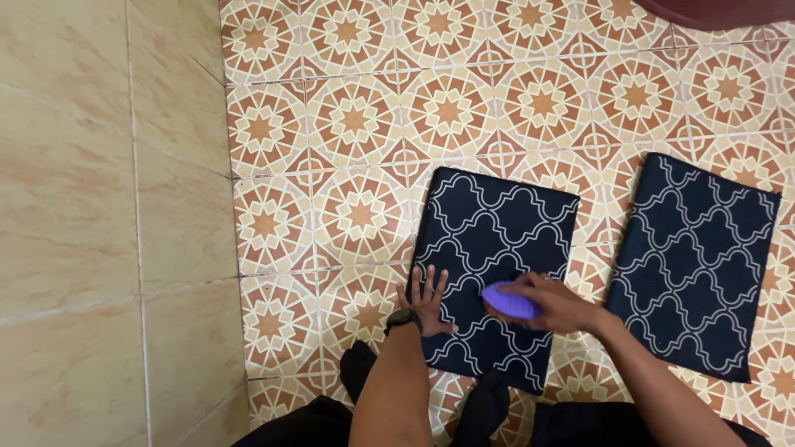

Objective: The person lays out a mat on the floor, scrubs it using a handheld brush, unfolds it completely, and brushes across its entire surface.

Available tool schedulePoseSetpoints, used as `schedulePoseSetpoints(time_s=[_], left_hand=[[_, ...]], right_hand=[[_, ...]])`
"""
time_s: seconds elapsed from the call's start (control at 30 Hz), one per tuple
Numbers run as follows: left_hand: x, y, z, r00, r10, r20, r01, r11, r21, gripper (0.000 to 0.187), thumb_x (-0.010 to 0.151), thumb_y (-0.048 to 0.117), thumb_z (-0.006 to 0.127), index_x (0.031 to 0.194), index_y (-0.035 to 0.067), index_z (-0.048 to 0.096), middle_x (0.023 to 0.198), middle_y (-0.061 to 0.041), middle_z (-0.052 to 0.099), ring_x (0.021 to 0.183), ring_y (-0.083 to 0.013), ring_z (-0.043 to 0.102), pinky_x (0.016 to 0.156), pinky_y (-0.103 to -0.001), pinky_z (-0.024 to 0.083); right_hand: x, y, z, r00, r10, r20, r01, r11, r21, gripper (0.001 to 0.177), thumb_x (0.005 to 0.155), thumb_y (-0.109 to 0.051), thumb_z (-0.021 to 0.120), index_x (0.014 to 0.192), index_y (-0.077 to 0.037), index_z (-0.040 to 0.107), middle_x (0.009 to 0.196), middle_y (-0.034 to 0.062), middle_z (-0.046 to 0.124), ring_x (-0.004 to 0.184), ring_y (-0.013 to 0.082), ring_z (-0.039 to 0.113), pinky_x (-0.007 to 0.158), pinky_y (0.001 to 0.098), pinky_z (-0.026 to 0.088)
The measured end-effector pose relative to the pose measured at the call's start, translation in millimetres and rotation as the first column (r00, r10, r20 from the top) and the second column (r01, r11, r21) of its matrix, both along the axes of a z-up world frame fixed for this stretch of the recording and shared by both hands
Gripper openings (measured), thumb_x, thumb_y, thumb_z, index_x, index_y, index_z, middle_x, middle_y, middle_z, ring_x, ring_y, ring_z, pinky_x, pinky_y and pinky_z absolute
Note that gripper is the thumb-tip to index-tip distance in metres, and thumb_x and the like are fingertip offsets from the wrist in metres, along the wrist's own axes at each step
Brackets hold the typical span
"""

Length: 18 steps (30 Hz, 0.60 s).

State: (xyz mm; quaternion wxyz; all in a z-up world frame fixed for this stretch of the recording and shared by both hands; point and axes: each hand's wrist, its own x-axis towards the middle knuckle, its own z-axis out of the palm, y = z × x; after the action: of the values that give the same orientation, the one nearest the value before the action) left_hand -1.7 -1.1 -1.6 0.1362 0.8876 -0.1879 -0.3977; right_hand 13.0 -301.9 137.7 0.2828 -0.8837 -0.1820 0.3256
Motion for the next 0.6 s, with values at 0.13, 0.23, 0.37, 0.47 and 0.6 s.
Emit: schedulePoseSetpoints(time_s=[0.13, 0.23, 0.37, 0.47, 0.6], left_hand=[[-3.6, 0.0, -10.8, 0.999, 0.004, 0.054, -0.003, 1.000, -0.026, 0.140, 0.069, 0.078, 0.076, 0.164, 0.031, -0.015, 0.172, -0.007, -0.024, 0.155, -0.0388, -0.028, 0.116, -0.076, -0.003], [-1.5, -0.8, -18.2, 1.000, -0.015, 0.008, 0.015, 1.000, -0.004, 0.141, 0.070, 0.077, 0.076, 0.164, 0.030, -0.018, 0.171, -0.008, -0.026, 0.152, -0.0402, -0.030, 0.114, -0.077, -0.004], [-7.4, 0.7, -21.0, 0.996, 0.008, 0.093, -0.003, 0.999, -0.054, 0.142, 0.068, 0.078, 0.076, 0.165, 0.030, -0.014, 0.173, -0.007, -0.023, 0.155, -0.0404, -0.028, 0.116, -0.077, 0.000], [-8.2, 0.7, -23.0, 0.997, -0.004, 0.073, 0.006, 0.999, -0.039, 0.142, 0.068, 0.078, 0.077, 0.164, 0.030, -0.016, 0.171, -0.008, -0.026, 0.152, -0.0412, -0.030, 0.115, -0.078, -0.002], [-8.2, 2.2, -21.4, 0.996, 0.013, 0.088, -0.008, 0.998, -0.055, 0.142, 0.068, 0.078, 0.077, 0.165, 0.030, -0.015, 0.172, -0.007, -0.026, 0.153, -0.0402, -0.030, 0.115, -0.077, -0.001]], right_hand=[[14.3, -33.1, -12.7, 0.960, -0.126, 0.249, 0.174, 0.968, -0.180, 0.081, 0.065, -0.025, 0.086, 0.139, -0.033, 0.053, 0.132, 0.0120, 0.060, 0.116, 0.0351, 0.062, 0.099, 0.0467, 0.052], [24.9, -47.4, -4.4, 0.765, -0.263, 0.588, 0.522, 0.789, -0.325, 0.089, 0.071, -0.024, 0.085, 0.152, -0.028, 0.048, 0.140, 0.0215, 0.054, 0.120, 0.0419, 0.059, 0.093, 0.0549, 0.049], [19.7, -45.0, 16.6, 0.810, -0.507, 0.294, 0.549, 0.832, -0.078, 0.081, 0.074, -0.021, 0.080, 0.148, -0.026, 0.048, 0.137, 0.0205, 0.051, 0.119, 0.0404, 0.058, 0.099, 0.0513, 0.054], [0.4, -28.9, 14.8, 0.952, -0.101, -0.289, 0.113, 0.993, 0.025, 0.086, 0.076, -0.019, 0.079, 0.154, -0.034, 0.047, 0.145, 0.0079, 0.045, 0.129, 0.0273, 0.053, 0.108, 0.0456, 0.049], [-13.8, -29.5, -20.6, 0.947, 0.171, -0.273, -0.192, 0.980, -0.052, 0.088, 0.068, -0.016, 0.088, 0.149, -0.033, 0.055, 0.147, 0.0052, 0.047, 0.131, 0.0270, 0.050, 0.111, 0.0407, 0.046]])
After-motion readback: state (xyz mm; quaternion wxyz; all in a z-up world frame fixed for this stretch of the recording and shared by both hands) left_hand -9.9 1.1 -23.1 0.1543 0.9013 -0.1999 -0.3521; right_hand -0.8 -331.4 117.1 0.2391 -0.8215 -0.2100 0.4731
